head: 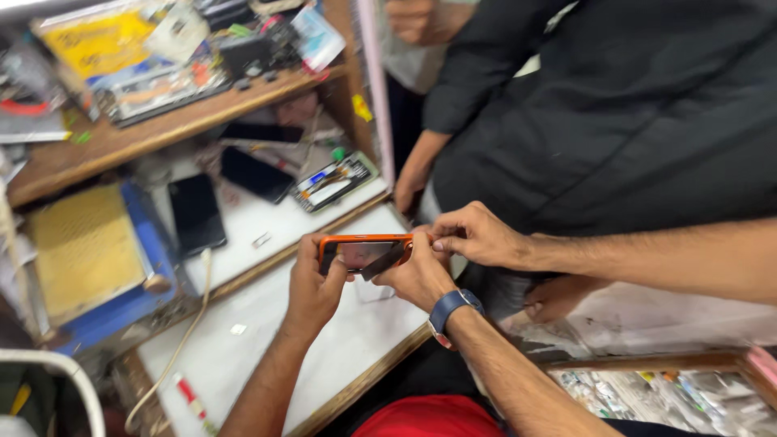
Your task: The person removes the back cover of an orange smartphone, then uses a black plastic prying tool to separate the screen assembly from the frame. They continue to pry around the edges to loosen the device.
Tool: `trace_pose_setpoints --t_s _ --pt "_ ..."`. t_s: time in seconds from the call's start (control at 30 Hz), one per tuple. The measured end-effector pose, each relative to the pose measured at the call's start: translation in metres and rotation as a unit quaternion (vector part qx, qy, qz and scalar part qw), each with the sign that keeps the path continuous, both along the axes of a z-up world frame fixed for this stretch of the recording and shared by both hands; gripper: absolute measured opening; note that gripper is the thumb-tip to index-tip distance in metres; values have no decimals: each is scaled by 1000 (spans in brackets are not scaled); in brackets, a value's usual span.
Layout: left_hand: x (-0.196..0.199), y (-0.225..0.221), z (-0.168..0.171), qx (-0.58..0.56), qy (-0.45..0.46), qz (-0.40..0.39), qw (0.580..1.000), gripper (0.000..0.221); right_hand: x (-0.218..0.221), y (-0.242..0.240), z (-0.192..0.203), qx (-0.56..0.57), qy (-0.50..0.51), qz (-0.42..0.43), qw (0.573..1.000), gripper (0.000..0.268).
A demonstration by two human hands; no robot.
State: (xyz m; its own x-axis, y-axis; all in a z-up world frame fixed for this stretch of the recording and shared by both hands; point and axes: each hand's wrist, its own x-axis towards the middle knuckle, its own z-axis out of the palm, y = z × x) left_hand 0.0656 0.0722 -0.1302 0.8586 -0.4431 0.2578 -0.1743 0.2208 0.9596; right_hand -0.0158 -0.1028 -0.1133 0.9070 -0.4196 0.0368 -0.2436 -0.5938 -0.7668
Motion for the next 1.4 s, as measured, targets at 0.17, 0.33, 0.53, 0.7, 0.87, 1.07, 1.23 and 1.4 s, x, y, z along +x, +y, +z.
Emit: trace_pose_setpoints --t_s 0.17,0.33,0.53,0.7,0.87,1.07,1.23,1.4 --pt "9 61 -52 206 -94 99 969 25 24 28 -91 -818 121 280 487 45" --pt "23 112 -48 310 -92 54 945 26 34 63 -130 -951 46 189 -241 61" --pt "19 129 -57 316 -75 63 944 26 49 73 -149 -983 0 170 67 57" --pt "16 132 -63 363 -63 86 926 27 50 90 -107 -960 -13 199 -199 66" --pt "15 131 -63 397 -49 76 913 23 51 88 -105 -948 29 313 49 69" --pt "14 133 -65 414 -58 67 906 23 45 92 -102 -957 39 282 -52 86" --pt "14 132 -64 415 -57 70 905 24 42 94 -100 -971 34 230 -62 79" --pt "14 132 -64 420 -48 66 904 23 34 92 -113 -942 69 277 175 73"
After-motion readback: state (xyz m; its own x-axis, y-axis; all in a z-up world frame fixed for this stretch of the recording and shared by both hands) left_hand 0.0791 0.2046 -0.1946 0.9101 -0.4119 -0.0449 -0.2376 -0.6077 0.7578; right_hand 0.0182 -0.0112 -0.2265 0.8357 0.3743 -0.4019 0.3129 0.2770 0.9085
